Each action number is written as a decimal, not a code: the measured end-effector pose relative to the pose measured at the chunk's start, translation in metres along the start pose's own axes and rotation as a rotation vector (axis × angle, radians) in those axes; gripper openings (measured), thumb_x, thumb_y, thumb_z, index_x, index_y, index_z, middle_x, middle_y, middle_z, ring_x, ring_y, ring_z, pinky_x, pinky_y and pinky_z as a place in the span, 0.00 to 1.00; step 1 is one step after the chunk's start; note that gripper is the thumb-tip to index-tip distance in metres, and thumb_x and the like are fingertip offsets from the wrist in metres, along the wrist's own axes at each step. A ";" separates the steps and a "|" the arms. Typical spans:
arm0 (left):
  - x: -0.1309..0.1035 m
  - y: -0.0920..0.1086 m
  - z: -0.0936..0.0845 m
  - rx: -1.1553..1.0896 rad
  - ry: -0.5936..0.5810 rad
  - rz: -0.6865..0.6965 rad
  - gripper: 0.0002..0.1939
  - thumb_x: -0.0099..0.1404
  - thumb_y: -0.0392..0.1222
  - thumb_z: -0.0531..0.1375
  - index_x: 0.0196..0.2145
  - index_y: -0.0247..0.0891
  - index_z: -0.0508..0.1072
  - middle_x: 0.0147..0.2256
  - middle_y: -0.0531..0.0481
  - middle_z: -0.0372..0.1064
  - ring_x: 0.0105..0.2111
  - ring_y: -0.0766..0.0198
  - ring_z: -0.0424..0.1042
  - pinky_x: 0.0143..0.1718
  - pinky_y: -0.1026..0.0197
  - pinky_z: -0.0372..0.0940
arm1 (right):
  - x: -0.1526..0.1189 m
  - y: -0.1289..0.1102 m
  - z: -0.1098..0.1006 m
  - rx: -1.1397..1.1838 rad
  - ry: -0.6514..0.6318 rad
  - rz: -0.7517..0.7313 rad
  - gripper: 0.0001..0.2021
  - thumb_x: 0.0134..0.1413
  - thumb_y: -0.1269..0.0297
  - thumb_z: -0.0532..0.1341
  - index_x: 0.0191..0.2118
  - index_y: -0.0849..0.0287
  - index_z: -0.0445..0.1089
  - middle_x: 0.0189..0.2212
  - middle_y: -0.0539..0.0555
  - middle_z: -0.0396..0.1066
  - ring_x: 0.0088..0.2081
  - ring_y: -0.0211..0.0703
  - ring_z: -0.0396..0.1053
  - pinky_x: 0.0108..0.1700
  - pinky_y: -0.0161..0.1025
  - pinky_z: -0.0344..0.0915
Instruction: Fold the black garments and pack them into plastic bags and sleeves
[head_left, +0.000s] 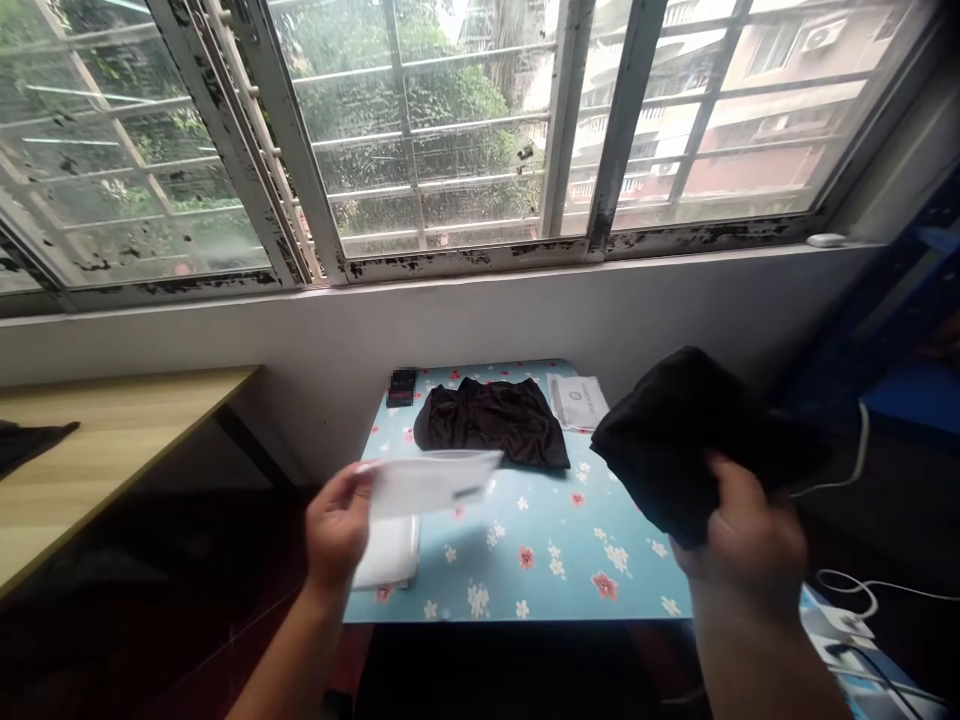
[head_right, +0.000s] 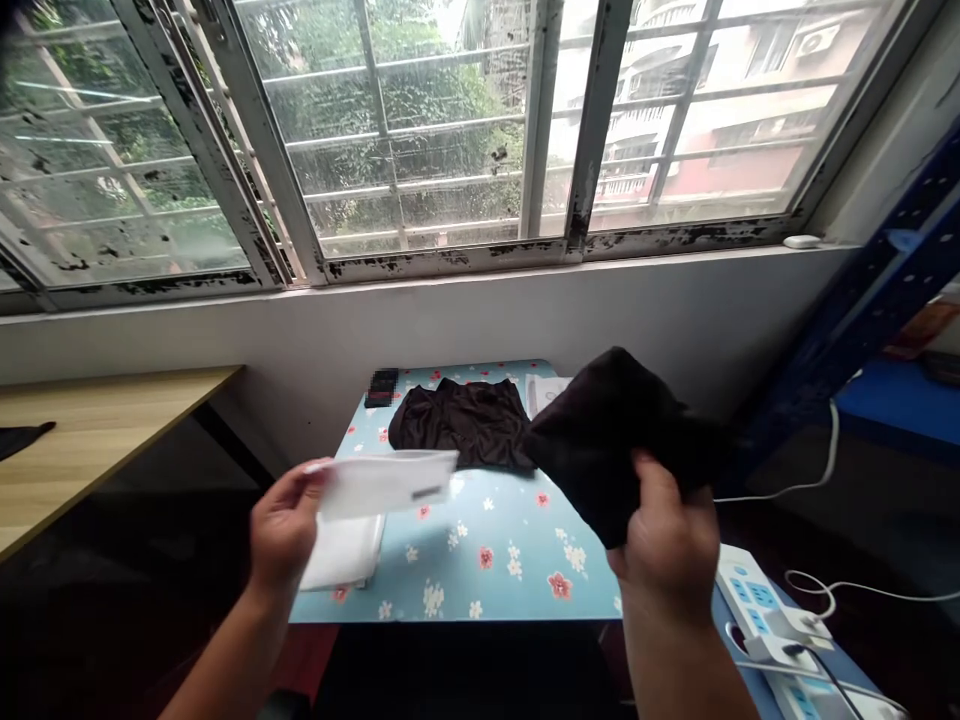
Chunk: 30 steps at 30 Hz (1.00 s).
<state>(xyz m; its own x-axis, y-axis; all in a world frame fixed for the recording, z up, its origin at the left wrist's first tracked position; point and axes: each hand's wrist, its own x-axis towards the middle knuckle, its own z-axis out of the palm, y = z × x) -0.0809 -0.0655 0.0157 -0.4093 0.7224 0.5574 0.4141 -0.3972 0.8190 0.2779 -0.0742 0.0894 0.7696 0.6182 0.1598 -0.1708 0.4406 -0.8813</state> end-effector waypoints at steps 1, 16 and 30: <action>0.006 0.000 -0.012 0.028 0.056 0.060 0.13 0.69 0.47 0.65 0.45 0.36 0.81 0.43 0.43 0.81 0.43 0.52 0.81 0.48 0.53 0.76 | 0.001 0.001 -0.002 -0.012 0.011 0.036 0.23 0.53 0.57 0.69 0.56 0.51 0.73 0.52 0.51 0.77 0.55 0.50 0.74 0.61 0.50 0.70; -0.070 -0.057 -0.058 0.560 -0.665 0.210 0.14 0.69 0.49 0.60 0.46 0.48 0.82 0.53 0.45 0.77 0.55 0.46 0.75 0.56 0.47 0.73 | -0.034 0.099 -0.045 -0.305 -0.429 0.410 0.22 0.49 0.48 0.69 0.47 0.54 0.75 0.44 0.55 0.81 0.51 0.62 0.76 0.54 0.54 0.74; -0.045 -0.060 -0.008 0.673 -0.616 -0.096 0.29 0.69 0.58 0.58 0.63 0.41 0.71 0.69 0.37 0.55 0.71 0.38 0.49 0.69 0.30 0.43 | -0.056 0.094 -0.038 -0.217 -0.612 0.512 0.26 0.50 0.46 0.70 0.50 0.57 0.75 0.44 0.58 0.81 0.53 0.64 0.75 0.55 0.58 0.72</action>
<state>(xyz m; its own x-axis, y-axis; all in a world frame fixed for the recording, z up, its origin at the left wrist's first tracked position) -0.0943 -0.0785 -0.0575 -0.0407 0.9861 0.1608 0.8661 -0.0455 0.4977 0.2422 -0.0927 -0.0195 0.1471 0.9811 -0.1259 -0.2386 -0.0883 -0.9671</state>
